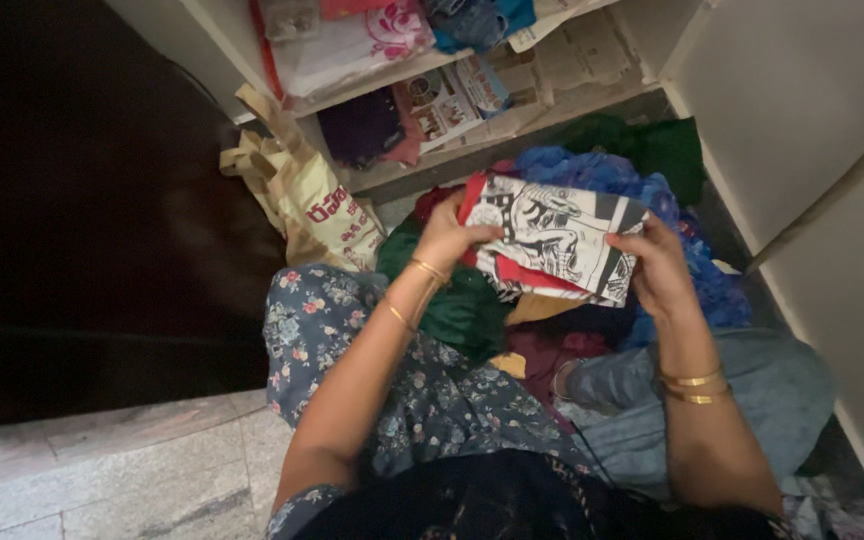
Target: The person sits on the floor and folds various garments one by one, including a purple shirt, a red patterned cloth, a maroon top, a red lace scarf, a blue floral cloth, a brown cloth, and a yellow cloth. Each item is unfolded, smoothed, and folded into a compact shape before being placed on a growing stack.
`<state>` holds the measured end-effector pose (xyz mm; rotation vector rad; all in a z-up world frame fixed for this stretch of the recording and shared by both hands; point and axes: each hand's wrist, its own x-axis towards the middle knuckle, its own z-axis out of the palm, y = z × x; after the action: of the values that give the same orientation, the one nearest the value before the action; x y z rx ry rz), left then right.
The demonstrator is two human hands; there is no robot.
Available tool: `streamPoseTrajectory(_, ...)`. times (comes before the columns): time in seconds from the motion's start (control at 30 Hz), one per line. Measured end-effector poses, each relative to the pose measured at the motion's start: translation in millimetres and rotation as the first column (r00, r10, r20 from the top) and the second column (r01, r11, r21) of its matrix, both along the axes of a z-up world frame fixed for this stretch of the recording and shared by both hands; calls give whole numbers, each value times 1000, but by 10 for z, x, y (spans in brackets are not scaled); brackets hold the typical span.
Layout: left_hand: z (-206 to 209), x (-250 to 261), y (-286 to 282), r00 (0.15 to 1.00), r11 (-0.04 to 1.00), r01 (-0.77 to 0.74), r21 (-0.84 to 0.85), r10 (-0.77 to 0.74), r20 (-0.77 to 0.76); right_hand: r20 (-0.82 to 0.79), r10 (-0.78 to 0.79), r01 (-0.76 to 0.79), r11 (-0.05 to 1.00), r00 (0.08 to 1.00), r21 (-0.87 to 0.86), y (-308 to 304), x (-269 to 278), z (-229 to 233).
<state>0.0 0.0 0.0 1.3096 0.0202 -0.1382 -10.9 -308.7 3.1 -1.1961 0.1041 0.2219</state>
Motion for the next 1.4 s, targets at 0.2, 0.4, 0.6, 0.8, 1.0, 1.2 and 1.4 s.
streamPoseTrajectory(0.2, 258, -28, 41, 990, 984, -119, -134, 128, 60, -31, 181, -177, 980, 983, 85, -20, -64, -19)
streamPoseTrajectory(0.4, 558, -133, 142, 978, 958, 136, -253, -88, 189, -2, 451, -439, 868, 893, -232, 312, -159, 233)
streamPoseTrajectory(0.6, 348, -183, -15, 998, 689, 12, -725, -55, -35, 58, 294, -294, 956, 954, -8, 665, -219, 368)
streamPoseTrajectory(0.8, -281, -151, -194, 977, 736, 77, -673, -189, -95, 335, 207, 67, 755, 919, -652, 850, -102, 220)
streamPoseTrajectory(1.0, -511, -152, -82, 983, 947, 1, -322, -60, -174, 454, 627, 359, 282, 633, -890, 1504, -451, 316)
streamPoseTrajectory(1.2, -533, 93, 263, 838, 896, -425, -133, 334, -431, 322, 820, 173, 272, 474, -947, 1765, -587, 333)
streamPoseTrajectory(1.4, -807, 144, 459, 857, 859, -441, -261, 316, -406, 418, 685, 65, 478, 597, -876, 1634, -407, 143)
